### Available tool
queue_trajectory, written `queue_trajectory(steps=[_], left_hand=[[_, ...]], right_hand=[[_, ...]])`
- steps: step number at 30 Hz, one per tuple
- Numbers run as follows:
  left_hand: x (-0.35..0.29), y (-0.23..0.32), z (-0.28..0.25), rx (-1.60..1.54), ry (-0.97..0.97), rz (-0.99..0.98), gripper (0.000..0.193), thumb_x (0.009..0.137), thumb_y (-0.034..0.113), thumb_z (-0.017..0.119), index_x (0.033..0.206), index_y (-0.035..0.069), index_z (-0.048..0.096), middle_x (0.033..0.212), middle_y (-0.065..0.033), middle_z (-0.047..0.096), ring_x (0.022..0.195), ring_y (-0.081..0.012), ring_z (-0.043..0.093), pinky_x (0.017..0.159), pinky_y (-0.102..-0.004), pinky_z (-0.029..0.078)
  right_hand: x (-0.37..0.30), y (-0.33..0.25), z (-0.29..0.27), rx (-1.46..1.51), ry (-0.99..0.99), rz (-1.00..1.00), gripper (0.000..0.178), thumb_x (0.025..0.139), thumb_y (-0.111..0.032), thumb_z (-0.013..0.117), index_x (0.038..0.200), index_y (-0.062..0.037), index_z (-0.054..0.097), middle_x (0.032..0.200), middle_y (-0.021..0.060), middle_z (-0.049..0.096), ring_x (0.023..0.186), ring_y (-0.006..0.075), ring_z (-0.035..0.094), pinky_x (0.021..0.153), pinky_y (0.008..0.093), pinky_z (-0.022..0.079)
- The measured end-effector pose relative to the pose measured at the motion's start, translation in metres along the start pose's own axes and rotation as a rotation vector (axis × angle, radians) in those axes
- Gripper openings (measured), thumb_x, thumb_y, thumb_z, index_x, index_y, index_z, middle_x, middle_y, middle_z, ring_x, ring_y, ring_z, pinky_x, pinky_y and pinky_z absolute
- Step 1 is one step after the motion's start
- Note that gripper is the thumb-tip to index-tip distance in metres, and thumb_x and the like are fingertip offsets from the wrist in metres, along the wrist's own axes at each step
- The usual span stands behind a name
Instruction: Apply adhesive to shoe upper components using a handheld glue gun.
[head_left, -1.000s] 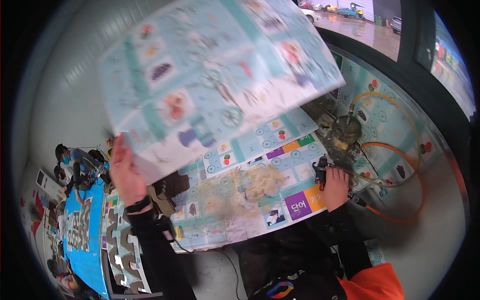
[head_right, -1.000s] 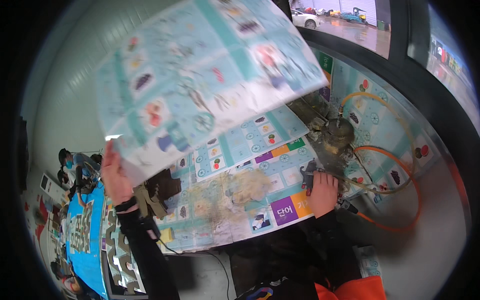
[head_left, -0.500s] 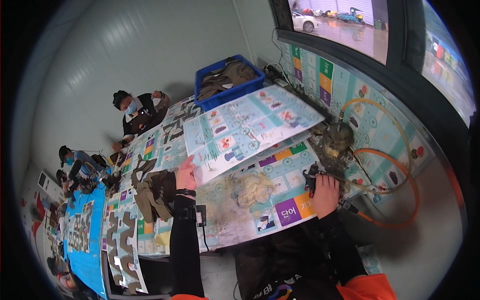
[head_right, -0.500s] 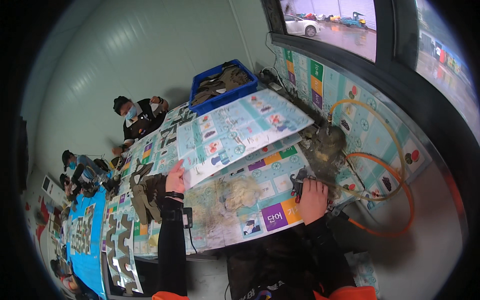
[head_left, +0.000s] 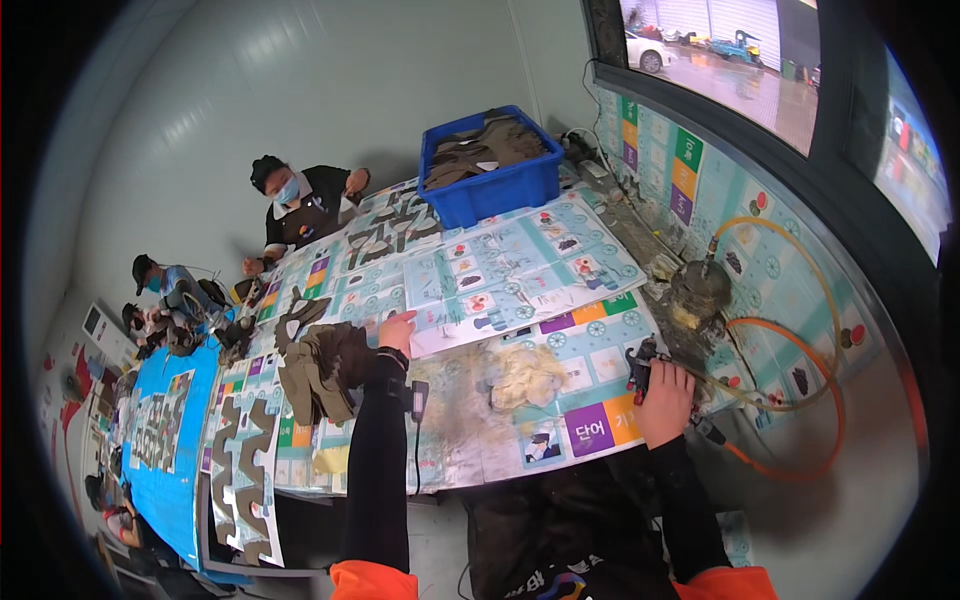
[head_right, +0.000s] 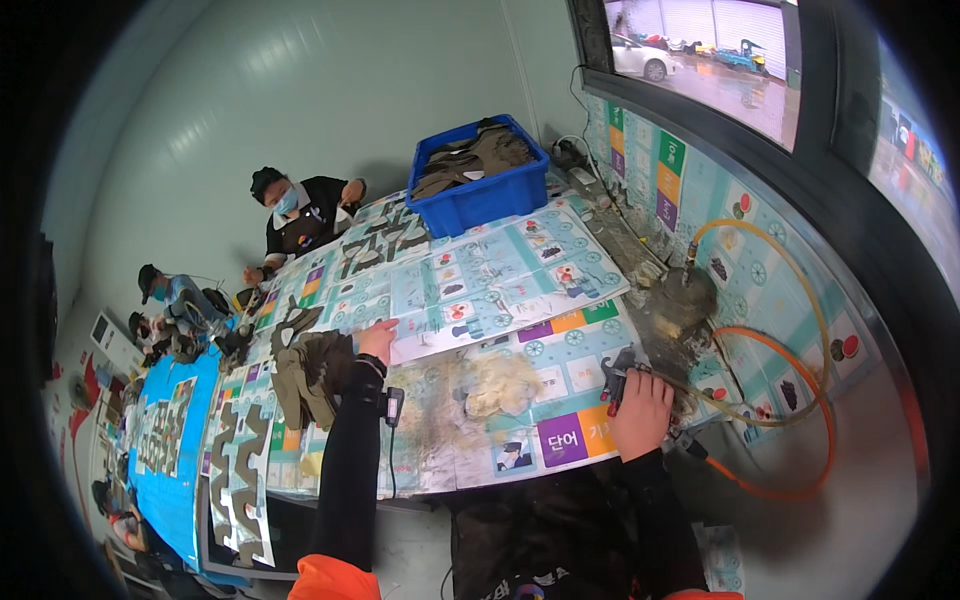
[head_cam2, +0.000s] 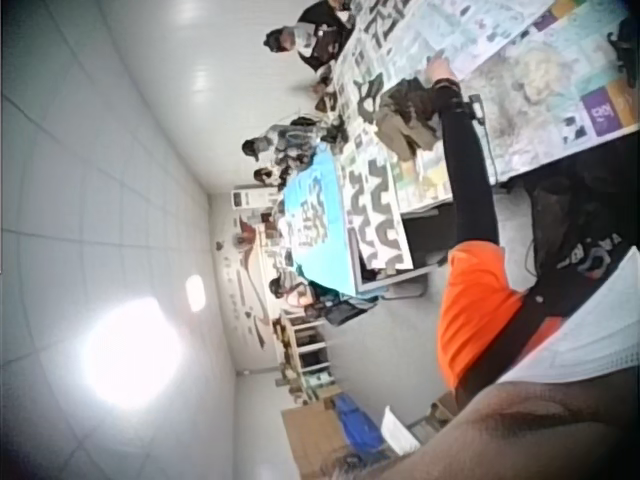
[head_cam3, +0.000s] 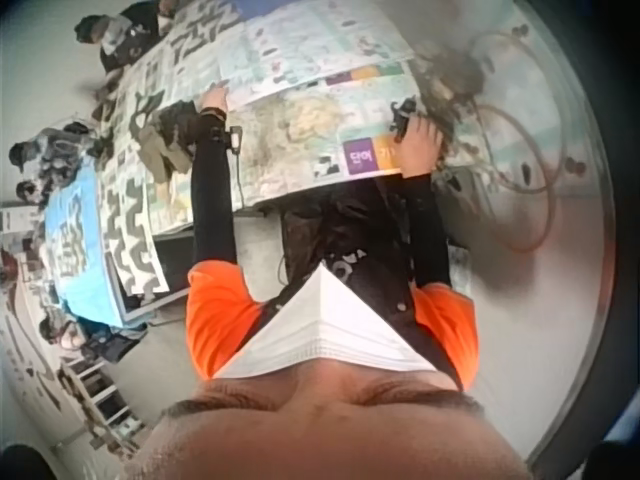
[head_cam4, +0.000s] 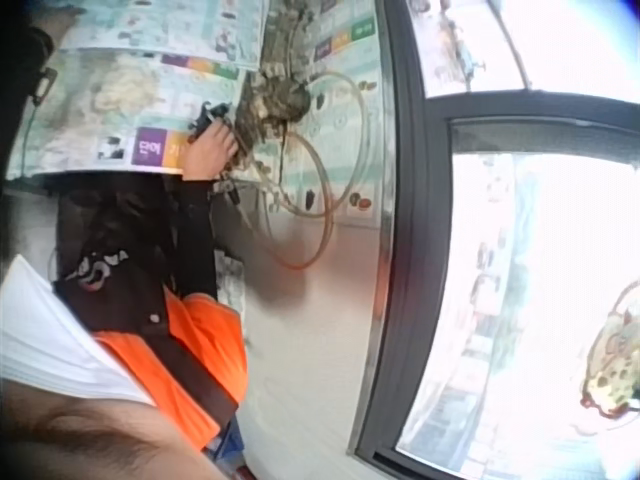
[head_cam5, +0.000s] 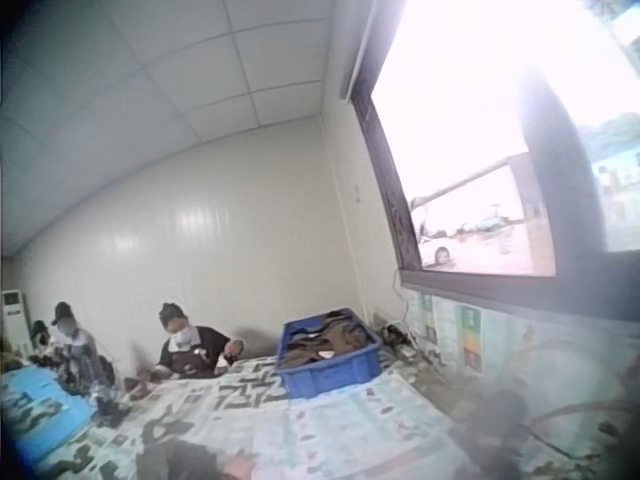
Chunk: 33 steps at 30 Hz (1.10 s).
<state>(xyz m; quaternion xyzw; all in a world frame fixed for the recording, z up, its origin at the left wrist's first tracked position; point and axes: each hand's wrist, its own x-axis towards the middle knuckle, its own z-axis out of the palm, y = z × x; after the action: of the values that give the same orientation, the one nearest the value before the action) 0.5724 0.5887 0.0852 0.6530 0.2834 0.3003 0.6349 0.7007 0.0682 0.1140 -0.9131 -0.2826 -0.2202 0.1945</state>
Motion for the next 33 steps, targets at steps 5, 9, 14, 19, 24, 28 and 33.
queue_trajectory(steps=[5,9,14,19,24,28,33], left_hand=[[0.009,0.003,-0.025,0.364,0.246,0.05,0.028,0.076,-0.002,0.064,0.103,0.003,0.071,0.1,-0.013,0.067,0.09,-0.0263,0.064,0.081,-0.0356,0.052],[-0.004,0.016,-0.009,1.183,0.097,0.164,0.037,0.079,0.031,0.061,0.097,0.0,0.068,0.104,-0.0232,0.066,0.102,-0.041,0.059,0.091,-0.0501,0.045],[-0.105,0.099,0.047,0.757,0.205,0.484,0.043,0.084,0.024,0.07,0.117,0.0,0.06,0.111,-0.0222,0.064,0.104,-0.0344,0.062,0.092,-0.0378,0.048],[-0.287,0.151,0.0,0.167,0.296,0.365,0.032,0.094,0.009,0.061,0.124,-0.001,0.057,0.117,-0.0072,0.064,0.109,-0.0163,0.06,0.095,-0.0293,0.046],[-0.471,0.026,-0.174,0.365,1.595,0.113,0.036,0.089,0.02,0.066,0.113,-0.006,0.059,0.105,-0.0133,0.063,0.095,-0.0201,0.061,0.086,-0.0314,0.049],[-0.576,-0.044,-0.266,-0.046,1.601,-0.442,0.056,0.088,0.034,0.066,0.123,-0.006,0.05,0.111,-0.0194,0.061,0.099,-0.0243,0.061,0.087,-0.0382,0.048],[-0.578,-0.037,-0.294,-0.666,1.319,-0.117,0.067,0.092,0.042,0.061,0.133,-0.007,0.041,0.137,-0.0247,0.048,0.125,-0.0341,0.051,0.099,-0.0418,0.046]], right_hand=[[0.003,-0.011,0.002,0.059,0.026,-0.049,0.052,0.065,-0.014,0.071,0.113,-0.0013,0.056,0.107,0.0135,0.058,0.107,0.0317,0.052,0.097,0.0441,0.037],[0.002,-0.016,0.005,0.049,-0.067,0.023,0.049,0.069,-0.016,0.072,0.112,-0.002,0.055,0.107,0.0179,0.057,0.107,0.0376,0.051,0.093,0.0494,0.038],[-0.004,-0.002,0.003,0.006,-0.025,0.024,0.047,0.075,-0.006,0.064,0.12,-0.0009,0.052,0.115,0.0176,0.057,0.116,0.0362,0.049,0.1,0.0448,0.037],[-0.001,0.005,0.004,-0.081,-0.063,0.076,0.048,0.078,-0.006,0.065,0.123,-0.0019,0.05,0.12,0.0156,0.056,0.118,0.0341,0.048,0.102,0.0435,0.036],[0.0,-0.005,0.002,-0.049,-0.068,0.038,0.051,0.077,-0.004,0.066,0.125,-0.0025,0.05,0.123,0.0143,0.056,0.12,0.0332,0.048,0.102,0.0432,0.036],[0.0,0.0,0.006,-0.123,-0.109,0.027,0.05,0.078,-0.004,0.064,0.126,-0.0034,0.05,0.122,0.0139,0.056,0.118,0.0327,0.05,0.1,0.0431,0.037],[0.0,0.013,0.017,-0.137,-0.058,0.023,0.049,0.079,-0.006,0.063,0.127,-0.0045,0.05,0.121,0.0134,0.058,0.116,0.032,0.052,0.097,0.0432,0.04]])
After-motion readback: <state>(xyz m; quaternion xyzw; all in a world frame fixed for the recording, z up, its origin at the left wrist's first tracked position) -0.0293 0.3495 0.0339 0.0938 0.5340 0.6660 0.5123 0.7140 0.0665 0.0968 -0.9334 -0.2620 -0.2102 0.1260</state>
